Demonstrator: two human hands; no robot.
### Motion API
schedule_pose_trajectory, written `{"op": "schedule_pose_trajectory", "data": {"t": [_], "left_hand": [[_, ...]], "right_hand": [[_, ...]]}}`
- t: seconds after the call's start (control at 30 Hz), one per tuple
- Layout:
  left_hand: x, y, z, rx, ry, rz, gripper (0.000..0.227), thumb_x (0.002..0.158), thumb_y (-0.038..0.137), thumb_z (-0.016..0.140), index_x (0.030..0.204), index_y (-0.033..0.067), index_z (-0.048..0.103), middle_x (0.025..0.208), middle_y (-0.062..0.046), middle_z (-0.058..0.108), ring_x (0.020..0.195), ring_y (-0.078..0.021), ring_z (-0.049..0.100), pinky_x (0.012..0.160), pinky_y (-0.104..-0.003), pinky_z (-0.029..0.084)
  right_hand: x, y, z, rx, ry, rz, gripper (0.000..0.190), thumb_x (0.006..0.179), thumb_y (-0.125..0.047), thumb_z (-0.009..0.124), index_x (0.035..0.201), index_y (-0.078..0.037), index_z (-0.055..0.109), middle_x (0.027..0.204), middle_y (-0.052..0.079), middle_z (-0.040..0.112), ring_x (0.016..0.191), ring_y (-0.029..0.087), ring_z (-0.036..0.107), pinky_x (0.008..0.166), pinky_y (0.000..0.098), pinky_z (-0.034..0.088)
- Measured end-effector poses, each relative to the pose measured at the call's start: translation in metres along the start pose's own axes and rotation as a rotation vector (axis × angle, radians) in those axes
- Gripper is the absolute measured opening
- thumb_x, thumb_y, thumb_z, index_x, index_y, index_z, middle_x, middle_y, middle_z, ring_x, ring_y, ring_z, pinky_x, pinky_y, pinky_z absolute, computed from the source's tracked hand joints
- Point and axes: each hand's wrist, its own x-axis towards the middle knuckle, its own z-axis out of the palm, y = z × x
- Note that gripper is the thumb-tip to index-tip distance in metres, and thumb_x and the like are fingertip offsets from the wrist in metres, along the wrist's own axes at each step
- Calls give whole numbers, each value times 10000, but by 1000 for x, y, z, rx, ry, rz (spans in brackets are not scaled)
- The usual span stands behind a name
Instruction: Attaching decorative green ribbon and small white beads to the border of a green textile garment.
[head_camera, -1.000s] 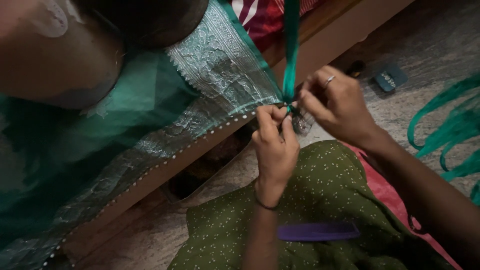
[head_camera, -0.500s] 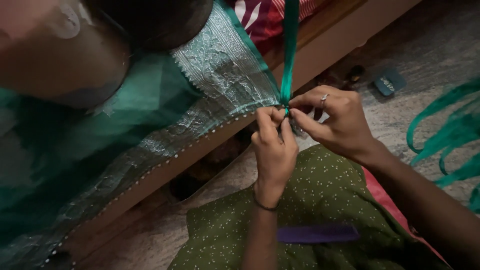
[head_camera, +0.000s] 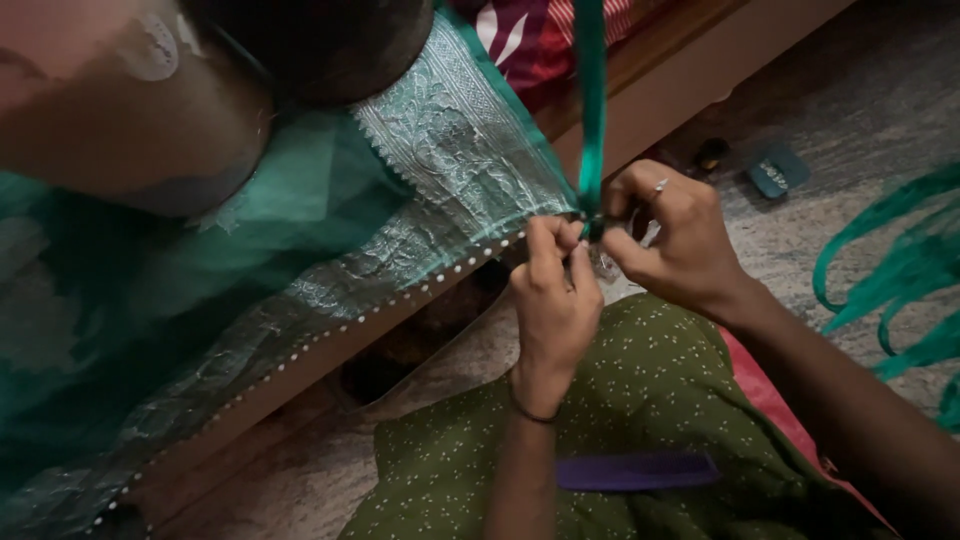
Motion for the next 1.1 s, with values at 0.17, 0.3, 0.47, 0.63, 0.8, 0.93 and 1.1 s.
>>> {"op": "schedule_pose_trajectory", "data": {"t": [0.17, 0.3, 0.47, 0.63, 0.8, 0.93, 1.1], "left_hand": [[-3, 0, -1, 8, 2, -57, 158, 969, -48, 592, 1075, -13, 480, 915, -177, 711, 874, -286, 793, 677, -365, 613], [-9, 1, -1, -48, 7, -105, 175, 996, -37, 617, 1015, 15, 451, 864, -158, 673, 840, -215, 750, 691, -321, 600], [-14, -14, 1, -478, 3, -345, 221, 1025, -54, 595, 1040, 13, 386, 985, -204, 664, 801, -188, 530, 632, -337, 426], [4, -47, 15, -895, -42, -442, 245, 1000, 43, 620, 1027, 61, 377, 1106, -222, 722, 969, -202, 725, 888, -316, 585], [-1, -79, 34, -646, 3, -361, 224, 1007, 67, 622, 1046, 46, 403, 1051, -179, 733, 970, -170, 717, 847, -291, 575], [-10, -89, 36, -457, 47, -362, 224, 986, 58, 658, 1107, 22, 473, 975, -121, 712, 838, -124, 635, 727, -267, 519], [-10, -79, 23, -400, 84, -336, 162, 965, 62, 654, 1060, 17, 530, 984, -103, 749, 844, -103, 667, 747, -246, 534]], "right_hand": [[-9, 10, -1, 218, -53, 131, 130, 841, 3, 604, 971, -7, 608, 936, 59, 672, 874, 134, 685, 785, 278, 580], [-6, 25, 3, 667, -39, 417, 146, 952, -54, 643, 1086, 2, 637, 1016, 56, 684, 950, 132, 665, 878, 282, 559], [16, 35, 3, 837, -67, 609, 239, 1005, -143, 613, 1190, -5, 671, 1043, 80, 713, 941, 147, 679, 852, 305, 562], [81, 16, -29, 11, 292, 7, 186, 999, -106, 721, 1149, 4, 707, 1045, 95, 757, 950, 119, 710, 842, 287, 571], [209, 68, -61, -175, 409, -268, 208, 1102, -196, 751, 1129, 9, 742, 1026, 121, 775, 920, 203, 763, 812, 337, 605], [255, 30, -57, -373, -17, 184, 366, 925, -352, 824, 1027, -7, 757, 881, 135, 739, 756, 247, 727, 686, 387, 575], [184, -10, -98, -102, -67, 207, 287, 934, -260, 736, 1143, -65, 723, 982, 73, 746, 835, 196, 738, 732, 340, 595]]}}
